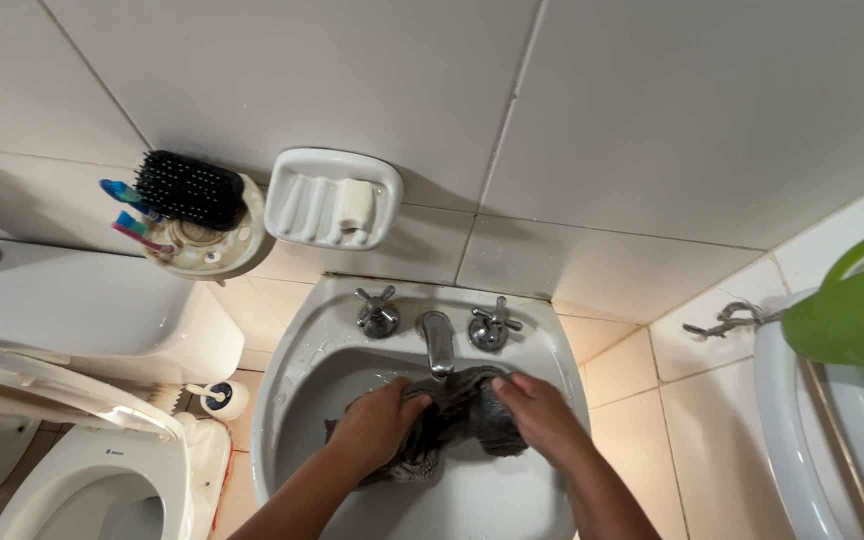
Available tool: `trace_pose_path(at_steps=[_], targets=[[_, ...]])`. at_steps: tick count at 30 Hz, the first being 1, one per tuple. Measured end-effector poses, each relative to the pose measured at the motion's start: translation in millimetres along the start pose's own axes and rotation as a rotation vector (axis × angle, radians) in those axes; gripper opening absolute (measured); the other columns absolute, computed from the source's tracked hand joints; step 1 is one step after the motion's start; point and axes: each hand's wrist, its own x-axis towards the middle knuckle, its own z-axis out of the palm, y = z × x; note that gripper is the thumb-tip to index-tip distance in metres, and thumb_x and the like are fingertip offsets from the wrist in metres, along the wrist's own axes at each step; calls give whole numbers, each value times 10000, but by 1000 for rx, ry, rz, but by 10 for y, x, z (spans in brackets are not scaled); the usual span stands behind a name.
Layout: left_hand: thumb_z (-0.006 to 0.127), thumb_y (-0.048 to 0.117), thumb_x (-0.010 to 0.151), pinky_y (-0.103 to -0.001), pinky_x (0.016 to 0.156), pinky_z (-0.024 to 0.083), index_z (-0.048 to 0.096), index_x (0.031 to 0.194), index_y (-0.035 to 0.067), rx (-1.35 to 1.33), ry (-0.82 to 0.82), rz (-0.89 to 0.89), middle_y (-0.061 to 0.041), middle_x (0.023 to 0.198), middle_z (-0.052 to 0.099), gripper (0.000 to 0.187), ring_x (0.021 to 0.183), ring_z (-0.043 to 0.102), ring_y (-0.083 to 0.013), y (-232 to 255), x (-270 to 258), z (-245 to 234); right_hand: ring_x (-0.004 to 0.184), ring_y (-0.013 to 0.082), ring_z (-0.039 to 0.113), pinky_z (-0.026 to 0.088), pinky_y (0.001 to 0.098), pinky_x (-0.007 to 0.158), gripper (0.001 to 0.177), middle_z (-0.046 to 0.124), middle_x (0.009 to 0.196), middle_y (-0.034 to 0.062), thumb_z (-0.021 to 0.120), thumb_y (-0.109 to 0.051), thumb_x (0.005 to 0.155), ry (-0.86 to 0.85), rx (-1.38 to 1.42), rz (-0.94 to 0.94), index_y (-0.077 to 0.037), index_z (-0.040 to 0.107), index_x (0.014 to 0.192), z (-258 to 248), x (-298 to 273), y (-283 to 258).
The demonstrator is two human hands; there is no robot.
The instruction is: Hand-washing a small grey cloth in a bathroom sink by scrubbing it under running water and wringing it out.
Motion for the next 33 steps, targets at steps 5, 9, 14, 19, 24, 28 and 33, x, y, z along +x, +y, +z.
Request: trace_pose_path(at_steps=[5,9,14,19,24,28,33], targets=[[630,329,1105,-553,1088,555,635,1472,90,30,-35,225,-182,1455,610,438,1268,663,-444,-90,409,483,809,233,704,519,367,816,467,738,817,74,612,-466,1098,164,109,-209,-68,768,909,-433,-326,11],[730,161,961,-555,946,622,664,1304,96,-6,48,179,-162,1274,677,355,1118,717,-427,25,579,506,754,159,481,396,328,714,469,484,761,-6,679,-378,1142,243,165,-300,-91,574,785,-609,-658,-195],[651,127,950,-533,958,605,621,1430,178,-202,-54,-2,-143,1292,807,484,1189,744,-404,226,423,302,907,245,820,678,380,841,317,886,1006,120,948,-150,868,174,292,-57,-35,807,1127,-483,-825,-560],[461,147,949,-405,988,561,761,1376,228,-354,-32,-90,-60,1258,830,528,1176,742,-279,232,-30,-55,1058,170,843,668,317,928,434,886,1215,-23,877,-280,934,90,-187,45,-226,728,1339,-143,-527,-440],[451,253,987,-475,907,547,768,1255,201,-156,26,-85,-92,1159,819,419,1127,720,-349,141,-243,-273,1367,283,676,569,444,1138,773,693,1494,33,1005,-330,852,41,-501,-78,-206,619,1511,492,187,93],[550,340,915,-512,723,489,620,1053,208,42,168,-25,-71,796,739,203,826,669,-355,304,-489,-477,1208,243,740,570,372,1006,572,790,1293,42,859,-353,762,-94,-314,-425,-204,730,1300,928,341,124],[613,389,874,-514,678,510,623,1045,227,123,279,84,-21,682,707,236,709,662,-364,352,-606,-636,1091,366,795,601,450,904,471,862,1184,104,712,-288,702,13,-338,-437,-166,854,1135,1023,831,511]])
